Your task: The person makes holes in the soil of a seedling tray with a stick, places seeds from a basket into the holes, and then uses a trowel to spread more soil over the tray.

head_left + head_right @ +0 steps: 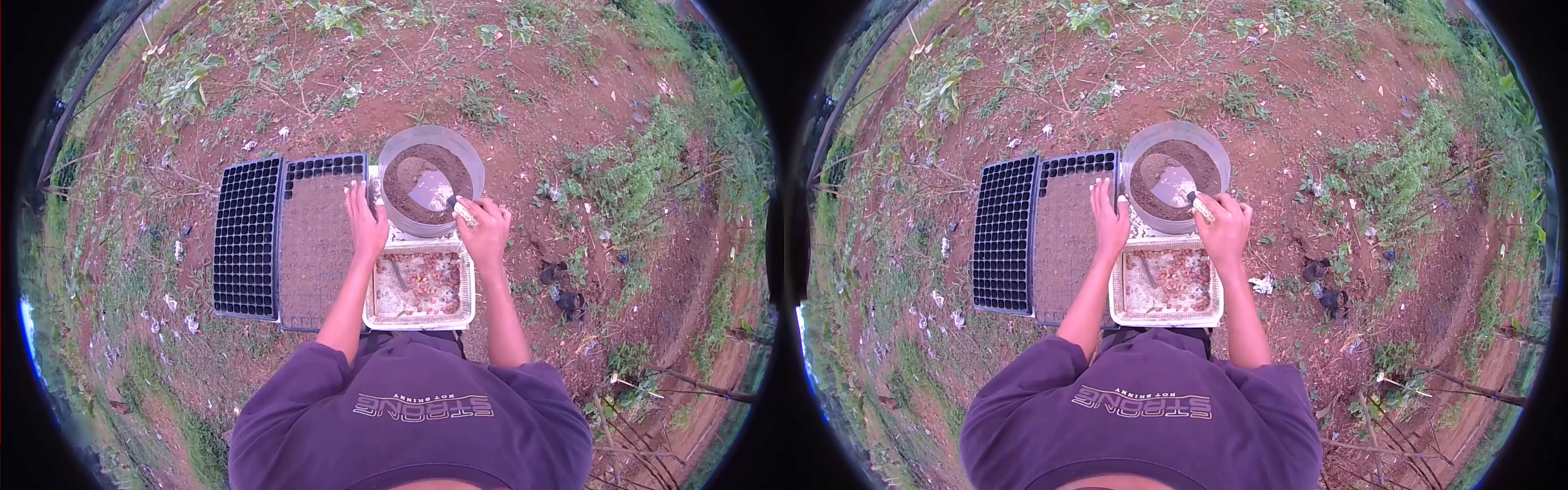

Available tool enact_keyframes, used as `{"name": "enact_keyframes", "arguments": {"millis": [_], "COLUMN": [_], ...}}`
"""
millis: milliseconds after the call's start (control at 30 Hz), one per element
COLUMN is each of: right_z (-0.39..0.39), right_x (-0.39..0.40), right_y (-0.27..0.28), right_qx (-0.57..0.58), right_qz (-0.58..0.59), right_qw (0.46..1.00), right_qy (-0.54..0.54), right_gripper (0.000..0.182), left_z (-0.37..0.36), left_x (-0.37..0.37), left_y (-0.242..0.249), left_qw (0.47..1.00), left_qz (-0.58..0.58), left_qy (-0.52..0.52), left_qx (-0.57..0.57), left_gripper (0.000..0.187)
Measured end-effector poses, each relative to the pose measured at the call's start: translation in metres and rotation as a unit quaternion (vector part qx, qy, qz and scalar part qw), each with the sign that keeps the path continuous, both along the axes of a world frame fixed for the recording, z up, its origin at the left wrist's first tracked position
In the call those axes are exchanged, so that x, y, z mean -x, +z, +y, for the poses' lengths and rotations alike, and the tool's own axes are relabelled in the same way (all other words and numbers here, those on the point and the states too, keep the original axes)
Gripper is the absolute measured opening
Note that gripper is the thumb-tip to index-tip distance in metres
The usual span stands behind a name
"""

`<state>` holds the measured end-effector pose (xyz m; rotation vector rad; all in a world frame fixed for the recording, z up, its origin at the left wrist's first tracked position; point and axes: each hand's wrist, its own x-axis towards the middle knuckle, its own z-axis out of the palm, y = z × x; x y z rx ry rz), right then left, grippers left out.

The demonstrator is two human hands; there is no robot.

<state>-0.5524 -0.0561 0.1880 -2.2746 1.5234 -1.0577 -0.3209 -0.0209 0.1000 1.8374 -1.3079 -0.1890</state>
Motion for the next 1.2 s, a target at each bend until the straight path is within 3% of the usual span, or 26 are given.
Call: {"name": "enact_keyframes", "arguments": {"millis": [333, 633, 767, 967, 1200], "right_z": [0.031, 0.046, 0.043, 0.041, 0.04], "right_x": [-0.092, -0.203, -0.242, -0.288, -0.309], "right_y": [0.015, -0.034, -0.065, -0.095, -0.095], "right_qx": [0.032, -0.005, -0.018, -0.003, 0.029], "right_qz": [-0.06, -0.056, -0.045, 0.011, 0.065], "right_qw": [0.998, 0.997, 0.997, 0.998, 0.995], "right_qy": [0.011, 0.043, 0.058, 0.069, 0.062], "right_gripper": [0.031, 0.029, 0.03, 0.03, 0.031], "left_z": [0.055, 0.094, 0.089, 0.076, 0.073], "left_x": [-0.099, -0.226, -0.261, -0.281, -0.29], "left_y": [-0.022, -0.065, -0.082, -0.086, -0.101], "left_qw": [0.999, 0.991, 0.988, 0.966, 0.965], "left_qz": [0.021, -0.022, -0.051, -0.113, -0.135], "left_qy": [0.028, 0.07, 0.036, -0.093, -0.099], "left_qx": [-0.027, -0.116, -0.142, -0.214, -0.202], "left_gripper": [0.054, 0.044, 0.047, 0.057, 0.062]}}
